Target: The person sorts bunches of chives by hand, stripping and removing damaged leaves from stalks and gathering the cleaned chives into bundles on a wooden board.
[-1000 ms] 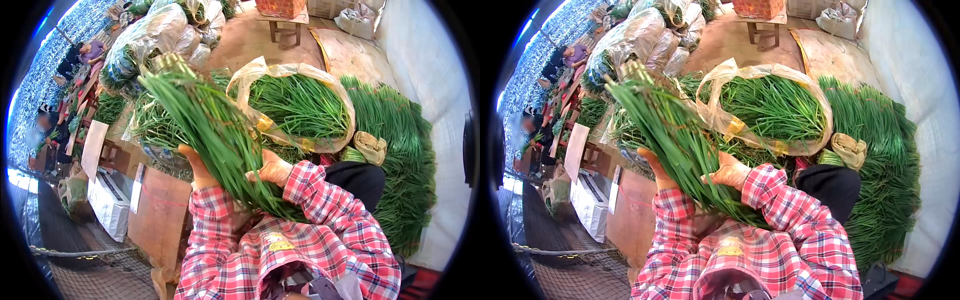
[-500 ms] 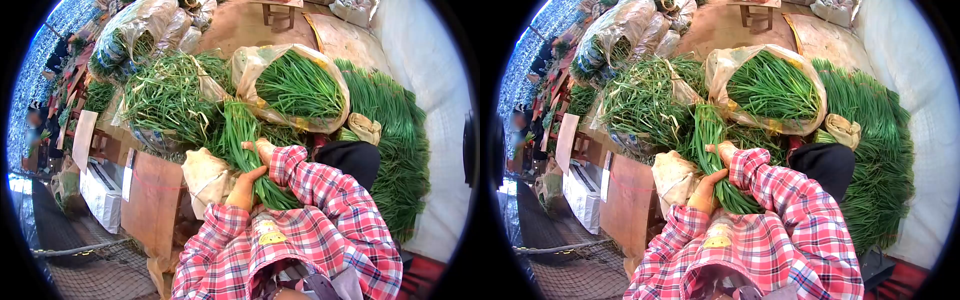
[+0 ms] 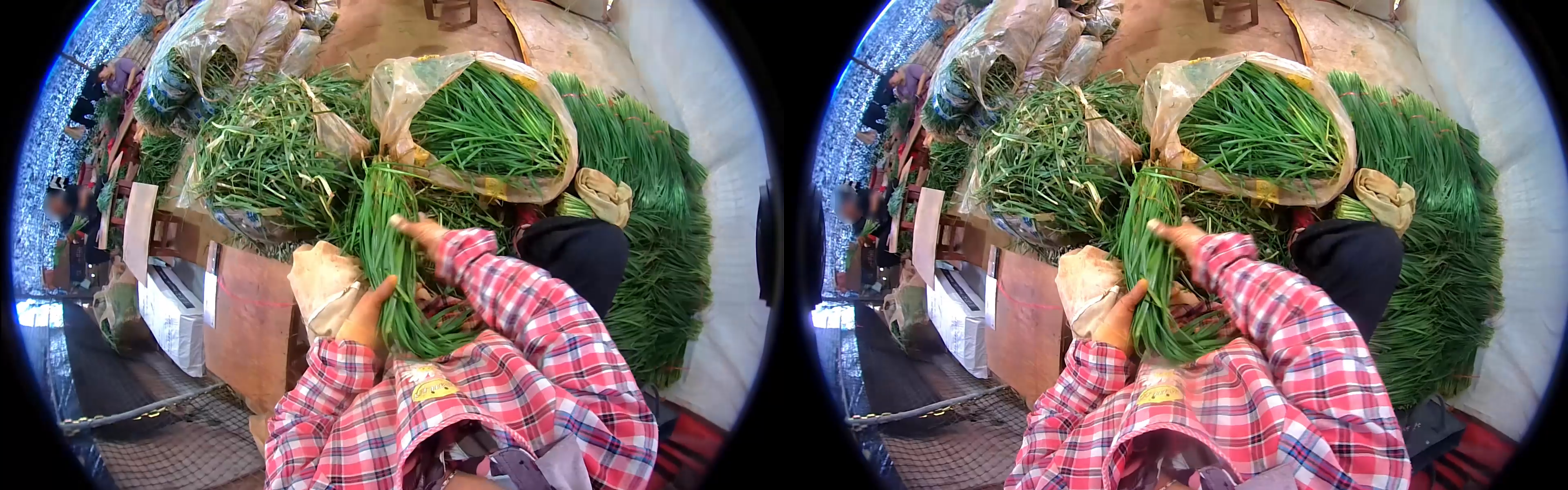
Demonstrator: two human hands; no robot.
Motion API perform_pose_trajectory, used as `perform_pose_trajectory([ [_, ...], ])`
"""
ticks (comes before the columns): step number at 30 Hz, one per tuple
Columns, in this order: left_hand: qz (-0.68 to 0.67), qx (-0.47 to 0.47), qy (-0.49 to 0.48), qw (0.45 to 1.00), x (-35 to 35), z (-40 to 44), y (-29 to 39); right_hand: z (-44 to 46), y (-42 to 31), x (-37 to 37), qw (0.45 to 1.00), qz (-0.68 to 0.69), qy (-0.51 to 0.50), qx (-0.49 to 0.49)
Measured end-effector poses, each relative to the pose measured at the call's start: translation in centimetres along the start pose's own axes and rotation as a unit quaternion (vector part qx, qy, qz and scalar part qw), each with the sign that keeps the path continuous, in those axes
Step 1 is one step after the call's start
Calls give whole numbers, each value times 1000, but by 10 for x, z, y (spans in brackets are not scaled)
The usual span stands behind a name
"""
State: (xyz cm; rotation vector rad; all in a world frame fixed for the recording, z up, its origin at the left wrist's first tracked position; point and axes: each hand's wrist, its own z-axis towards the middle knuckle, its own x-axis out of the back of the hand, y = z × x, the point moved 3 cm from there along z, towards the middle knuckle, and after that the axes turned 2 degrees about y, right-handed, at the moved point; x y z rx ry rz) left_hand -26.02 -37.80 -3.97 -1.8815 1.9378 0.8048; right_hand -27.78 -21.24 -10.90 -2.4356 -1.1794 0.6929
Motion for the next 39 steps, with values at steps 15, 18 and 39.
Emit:
perform_pose_trajectory([
  [15,354,-88,133,922,-17,-88,76,44,-18,17,993,-65,30,98],
  [18,426,-132,142,884,-5,-132,84,70,-32,80,968,200,65,137],
  [39,474,-123,91,867,87,-167,54,47,-42,29,795,-476,-69,371],
])
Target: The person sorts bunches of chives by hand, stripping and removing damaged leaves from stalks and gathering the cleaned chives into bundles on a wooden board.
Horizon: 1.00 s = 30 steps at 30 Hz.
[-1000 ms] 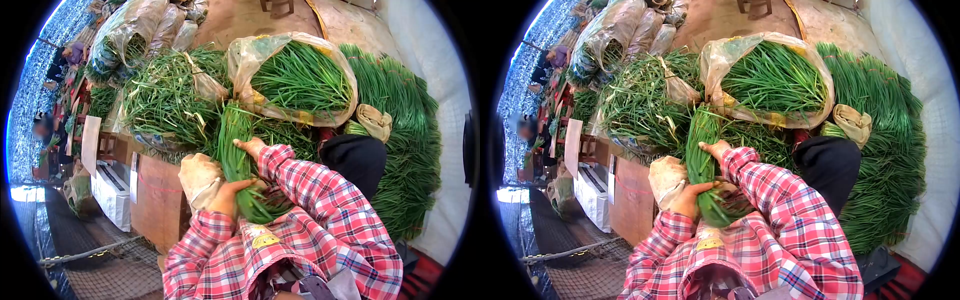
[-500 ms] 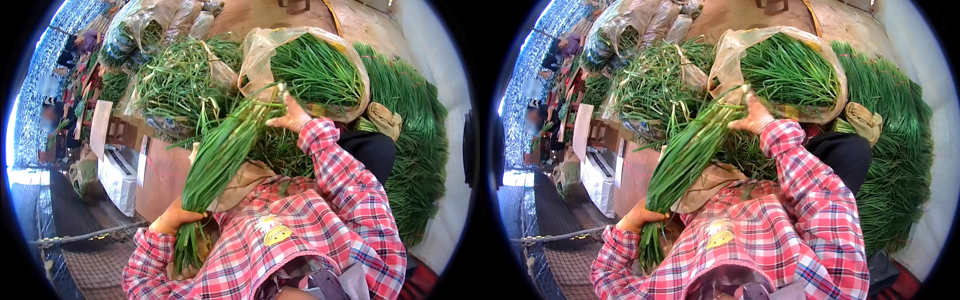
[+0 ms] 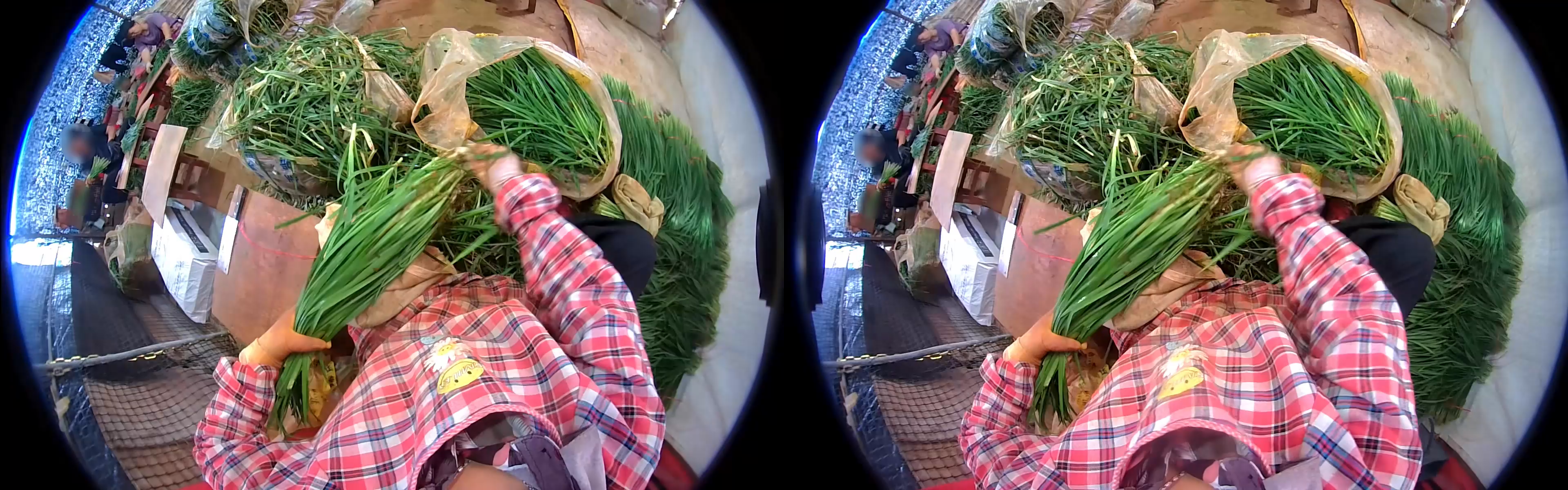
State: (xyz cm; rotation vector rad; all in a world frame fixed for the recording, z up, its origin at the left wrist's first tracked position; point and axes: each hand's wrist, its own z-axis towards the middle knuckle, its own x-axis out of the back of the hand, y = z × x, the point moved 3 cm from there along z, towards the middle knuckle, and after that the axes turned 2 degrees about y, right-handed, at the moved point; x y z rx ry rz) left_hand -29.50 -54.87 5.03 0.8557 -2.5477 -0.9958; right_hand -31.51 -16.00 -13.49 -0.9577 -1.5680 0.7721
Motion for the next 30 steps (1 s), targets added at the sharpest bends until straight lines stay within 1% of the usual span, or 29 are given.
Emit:
perform_pose_trajectory([
  [1,-2,2,-2,1000,0,0,-6,1,32,19,980,-190,-36,-46],
  [2,30,-24,-9,999,1,0,-9,2,57,35,921,-371,-70,-89],
  [3,63,-52,-16,997,2,3,-8,5,67,46,826,-540,-99,-128],
  [4,94,-70,-11,993,-5,3,1,-21,14,63,941,-299,-35,-153],
  [5,91,-68,-11,993,-8,0,4,-16,28,54,949,-299,1,-101],
  [6,181,-89,34,979,-8,-4,7,-28,14,56,975,-92,-105,-174],
  [7,271,-110,79,953,-10,-8,13,-43,-10,63,943,120,-202,-236],
  [8,345,-123,122,922,-19,-15,27,-46,-12,73,928,50,-198,-312],
  [9,344,-125,124,922,-21,-22,36,-37,4,86,901,-202,-173,-341],
  [10,411,-102,128,897,-21,-28,41,-27,12,96,885,-330,-174,-278],
  [11,476,-75,129,867,-20,-31,42,-27,20,103,919,-235,-155,-277],
  [12,515,-102,134,840,-17,-34,37,-30,16,111,942,-135,-138,-276],
  [13,516,-99,131,841,-20,-37,39,-48,-20,123,925,196,-86,-314],
  [14,584,-79,117,799,-24,-40,45,-47,-52,130,956,180,-48,-226],
  [15,648,-59,105,752,-29,-44,54,-31,-40,138,966,49,-63,-244],
  [16,675,-89,111,724,-37,-50,68,-26,-58,138,949,-199,-49,-241],
  [17,676,-87,113,723,-41,-56,80,-18,-84,136,872,-434,-30,-224],
  [18,699,-88,107,702,-45,-60,92,-20,-116,132,913,-382,9,-141],
  [19,720,-87,97,681,-47,-62,97,-28,-147,126,943,-324,46,-60],
  [20,732,-124,106,662,-49,-63,99,-31,-177,120,961,-261,45,80],
  [21,732,-125,104,662,-53,-63,101,-33,-202,112,956,-192,45,217],
  [22,755,-141,113,631,-59,-62,106,-30,-215,94,960,-96,-11,264],
  [23,776,-158,124,597,-63,-62,111,-26,-227,76,949,-1,-65,309],
  [24,778,-162,122,595,-65,-62,114,-21,-238,56,953,-60,-115,276],
  [25,779,-192,130,583,-68,-64,116,-19,-241,42,950,-118,-165,239],
  [26,778,-221,137,572,-70,-65,117,-9,-225,32,942,-200,-175,206],
  [27,777,-222,135,573,-69,-66,112,4,-202,19,926,-280,-187,171],
  [29,792,-215,148,551,-58,-67,96,12,-140,6,940,-210,-270,11],
  [30,790,-213,150,555,-53,-64,90,12,-113,-4,946,-145,-288,22],
])
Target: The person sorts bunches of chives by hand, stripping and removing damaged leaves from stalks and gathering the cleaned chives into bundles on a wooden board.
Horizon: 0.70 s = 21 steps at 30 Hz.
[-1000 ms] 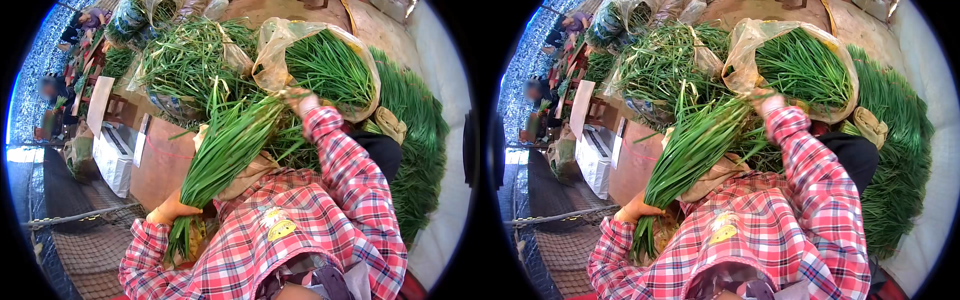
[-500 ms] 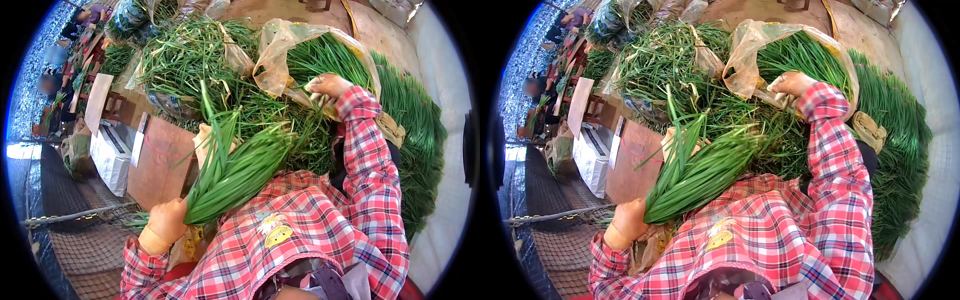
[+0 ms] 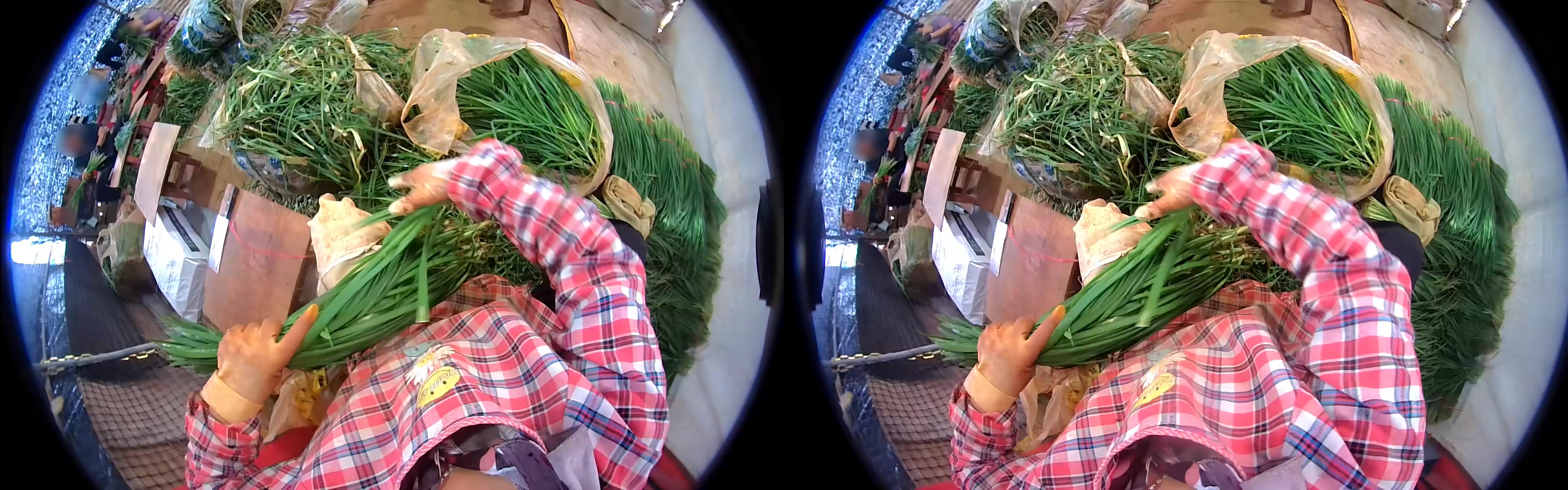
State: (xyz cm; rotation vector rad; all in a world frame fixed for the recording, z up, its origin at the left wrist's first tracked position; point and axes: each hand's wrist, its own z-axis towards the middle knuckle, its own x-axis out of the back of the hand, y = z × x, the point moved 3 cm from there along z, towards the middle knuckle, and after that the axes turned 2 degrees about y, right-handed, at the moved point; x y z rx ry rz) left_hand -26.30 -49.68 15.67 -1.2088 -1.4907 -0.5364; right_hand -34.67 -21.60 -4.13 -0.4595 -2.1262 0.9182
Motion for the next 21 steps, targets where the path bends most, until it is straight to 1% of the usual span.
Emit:
perform_pose_trajectory([
  [1,-16,11,-4,1000,-8,0,-3,-4,5,-9,998,61,-15,32],
  [3,-36,28,-17,999,-27,-3,-9,-19,-1,-25,986,149,-67,38],
  [4,-56,31,-9,998,-39,-2,-15,-17,0,-35,990,126,-33,56],
  [5,-76,31,-4,997,-50,-4,-21,-5,7,-46,990,45,56,122],
  [7,-90,38,-3,995,-67,-6,-30,-4,0,-55,958,76,154,228],
  [8,-107,42,14,993,-72,-8,-33,-8,0,-63,970,208,46,118],
  [9,-124,47,31,991,-77,-10,-36,-28,-23,-60,938,330,16,110],
  [10,-126,55,28,990,-84,-12,-39,-23,-23,-66,958,252,35,133],
  [11,-165,72,24,983,-91,-15,-42,-20,-23,-74,971,175,53,156],
  [12,-202,89,22,975,-96,-18,-45,-24,-31,-75,961,188,77,190],
  [13,-202,99,19,974,-101,-21,-45,-29,-39,-75,948,201,101,224],
  [14,-253,114,36,960,-103,-24,-44,-30,-44,-81,940,188,109,262],
  [15,-304,128,52,943,-106,-26,-43,-32,-58,-78,943,45,105,311],
  [16,-304,134,51,942,-107,-27,-42,-35,-63,-84,947,-74,135,281],
  [17,-324,157,28,932,-109,-27,-41,-38,-68,-92,936,-190,164,245],
  [18,-344,179,7,922,-111,-28,-41,-37,-69,-95,924,-236,181,239],
  [19,-344,181,7,921,-111,-29,-41,-37,-71,-97,924,-237,180,241],
  [21,-364,242,-71,897,-117,-35,-44,-35,-71,-107,957,-220,130,136],
])
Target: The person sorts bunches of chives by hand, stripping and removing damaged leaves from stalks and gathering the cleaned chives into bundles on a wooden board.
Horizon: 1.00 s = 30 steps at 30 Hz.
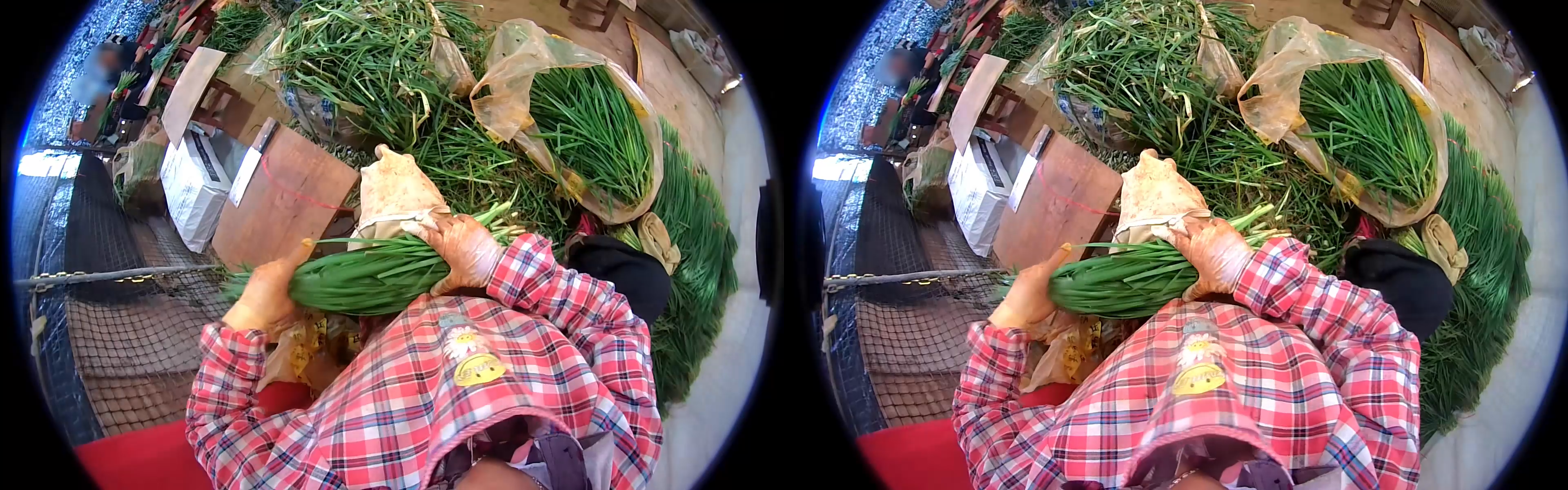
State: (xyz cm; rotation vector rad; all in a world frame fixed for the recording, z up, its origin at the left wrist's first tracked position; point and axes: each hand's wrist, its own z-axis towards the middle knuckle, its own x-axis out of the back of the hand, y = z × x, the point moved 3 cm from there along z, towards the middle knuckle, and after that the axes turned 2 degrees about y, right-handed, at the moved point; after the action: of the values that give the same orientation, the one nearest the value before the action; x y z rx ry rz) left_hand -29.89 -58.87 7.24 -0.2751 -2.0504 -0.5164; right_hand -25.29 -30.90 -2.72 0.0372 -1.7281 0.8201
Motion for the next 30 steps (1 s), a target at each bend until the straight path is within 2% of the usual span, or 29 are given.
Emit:
perform_pose_trajectory([
  [1,-1,-1,-1,1000,7,-5,-7,-4,-4,2,1000,3,-18,-13],
  [3,-33,-89,-6,995,32,-21,-13,-14,-13,1,998,-45,35,6],
  [4,-146,11,-35,989,54,-24,2,-17,-15,-1,997,-50,50,15],
  [6,-162,-14,-6,987,84,-23,28,-19,-18,0,996,-62,58,19],
  [8,-93,-160,141,973,95,-16,70,-19,-20,-1,994,-75,71,22],
  [9,-92,-161,139,973,80,-8,79,-19,-21,-1,995,-66,74,28],
  [11,50,-201,20,978,20,16,79,-20,-22,-1,995,-70,69,17],
  [12,82,-152,-71,983,-16,21,61,-22,-20,2,995,-74,71,14],
  [13,45,-110,-143,982,-31,22,57,-24,-19,5,994,-75,75,6],
  [15,-110,-131,-98,980,-61,15,39,-25,-16,4,992,-67,103,15],
  [16,-188,-121,-84,971,-72,10,36,-21,-16,12,999,-37,38,-10],
  [18,-224,-62,-85,969,-90,10,36,-17,-6,14,997,15,78,-1],
  [19,-239,-38,-84,967,-97,11,38,-11,0,20,993,118,28,-11],
  [20,-255,-13,-81,964,-103,13,39,-10,6,22,980,195,35,8],
  [22,-240,31,-75,967,-109,16,37,-9,16,16,968,237,76,33],
  [24,-225,-3,-39,974,-101,13,40,-11,19,17,974,215,65,28],
  [26,-88,1,-77,993,-75,11,61,-10,23,15,979,194,57,28],
  [28,-49,38,-60,996,-79,9,52,-13,19,18,954,178,158,182],
  [29,-59,14,-54,997,-76,9,53,-17,18,21,937,206,209,188],
  [30,-69,-11,-50,996,-74,10,55,-19,19,18,937,207,211,185],
])
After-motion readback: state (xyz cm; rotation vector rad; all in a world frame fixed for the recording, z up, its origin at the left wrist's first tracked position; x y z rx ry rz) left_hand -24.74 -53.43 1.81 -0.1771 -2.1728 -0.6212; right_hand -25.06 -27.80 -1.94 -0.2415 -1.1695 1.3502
